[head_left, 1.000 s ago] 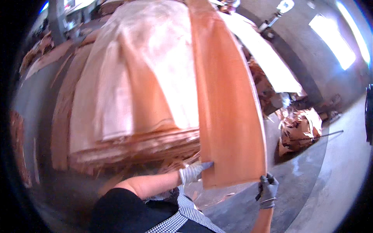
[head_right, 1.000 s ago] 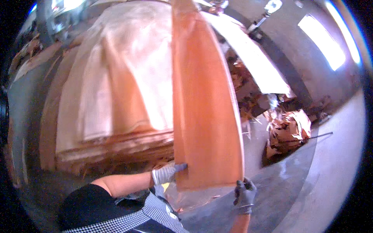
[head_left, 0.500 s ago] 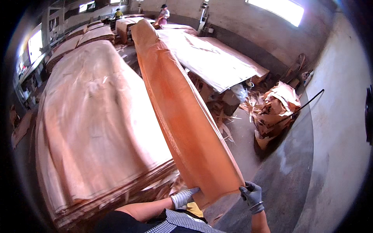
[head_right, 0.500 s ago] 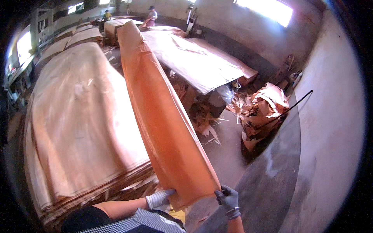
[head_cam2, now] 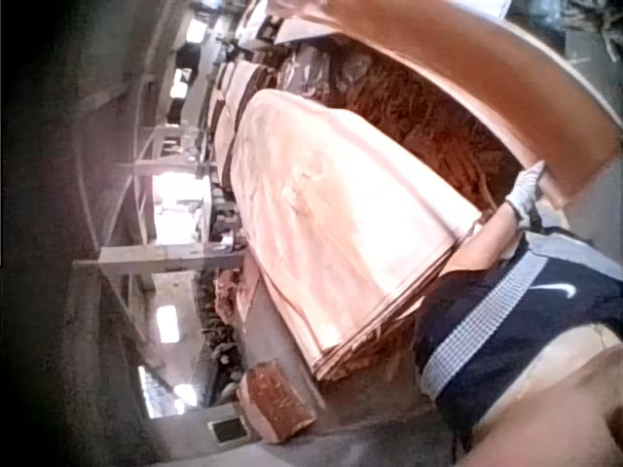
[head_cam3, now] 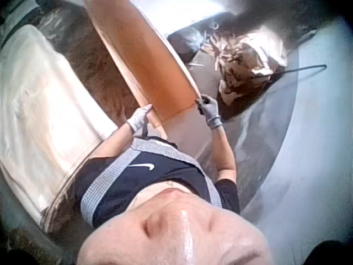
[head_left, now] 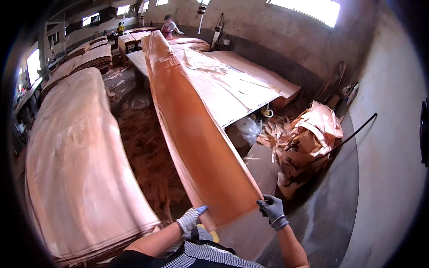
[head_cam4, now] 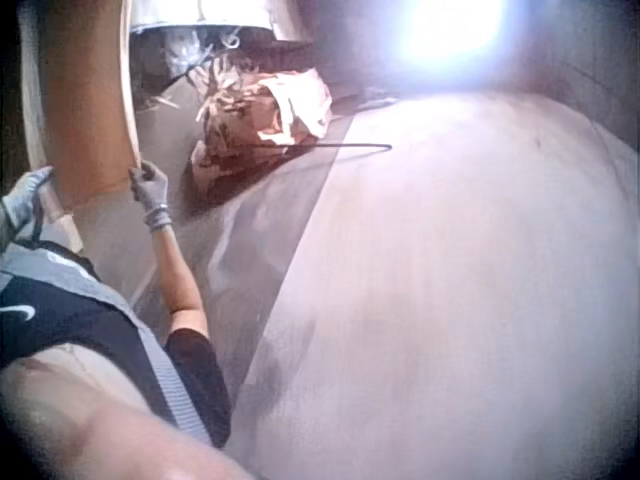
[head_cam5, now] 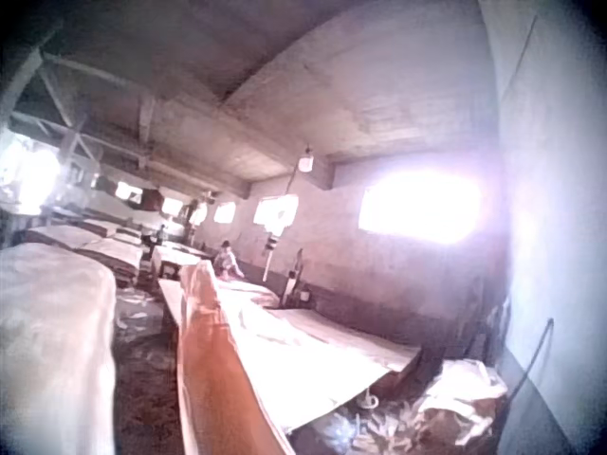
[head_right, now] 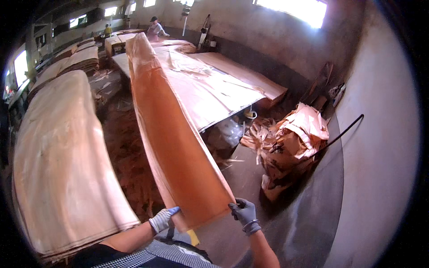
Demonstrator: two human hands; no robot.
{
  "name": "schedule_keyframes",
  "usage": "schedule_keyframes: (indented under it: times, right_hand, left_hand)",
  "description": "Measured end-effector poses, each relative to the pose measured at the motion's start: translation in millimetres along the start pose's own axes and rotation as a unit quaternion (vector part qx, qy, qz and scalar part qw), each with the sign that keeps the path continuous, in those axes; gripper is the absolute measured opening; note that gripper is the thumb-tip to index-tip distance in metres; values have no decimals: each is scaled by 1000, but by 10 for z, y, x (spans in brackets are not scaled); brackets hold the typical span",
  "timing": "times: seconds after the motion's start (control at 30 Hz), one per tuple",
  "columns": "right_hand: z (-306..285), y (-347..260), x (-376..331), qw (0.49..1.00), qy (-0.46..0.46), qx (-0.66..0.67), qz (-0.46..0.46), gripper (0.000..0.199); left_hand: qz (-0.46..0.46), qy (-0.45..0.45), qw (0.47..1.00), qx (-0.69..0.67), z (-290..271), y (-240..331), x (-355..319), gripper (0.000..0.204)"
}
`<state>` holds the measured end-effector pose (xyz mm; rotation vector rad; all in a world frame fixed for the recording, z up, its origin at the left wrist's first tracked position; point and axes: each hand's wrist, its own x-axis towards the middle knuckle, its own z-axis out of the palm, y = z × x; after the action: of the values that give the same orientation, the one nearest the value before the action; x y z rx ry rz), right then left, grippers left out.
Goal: The person peels damaged outer layers from a wood veneer sheet and applies tape to repair or reinforce the surface.
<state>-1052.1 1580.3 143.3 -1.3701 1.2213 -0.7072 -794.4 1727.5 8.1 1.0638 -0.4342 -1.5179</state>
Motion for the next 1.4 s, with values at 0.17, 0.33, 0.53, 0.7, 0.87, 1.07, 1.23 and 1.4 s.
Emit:
schedule_keyframes:
  times: [0.17, 0.33, 0.53, 0.7, 0.87, 1.07, 1.23, 1.4]
  right_hand:
    - [-543, -198, 1711, 999, -11, -32, -25, 18]
    - [-1141, -712, 3170, 997, -4, -69, -43, 20]
    - [-1745, -717, 4960, 999, -35, -7, -16, 18]
    - [-2158, -674, 6705, 997, -80, 6, -3, 16]
    - [-2515, -1049, 8379, 988, -151, 24, 0, 16]
    - [-2561, -1314, 9943, 984, -174, 21, 45, 17]
    - [-2620, -1315, 11144, 981, -188, 28, -29, 17]
    - [-2763, -1364, 12099, 980, -195, -15, -32, 22]
  left_hand:
    - [-135, 29, 983, -121, 481, 531, 1720, 42]
    - [-65, 49, 987, -136, 1052, 909, 3228, 40]
    - [-43, 61, 990, -116, 1623, 1309, 4832, 41]
    - [39, 150, 987, -46, 2061, 1741, 6173, 32]
    - [69, 206, 973, -77, 2281, 2241, 7493, 32]
    - [115, 252, 955, -101, 2563, 2922, 8634, 38]
    - [139, 257, 951, -96, 2478, 3017, 9764, 45]
    - [73, 335, 930, -130, 2501, 3117, 10652, 53]
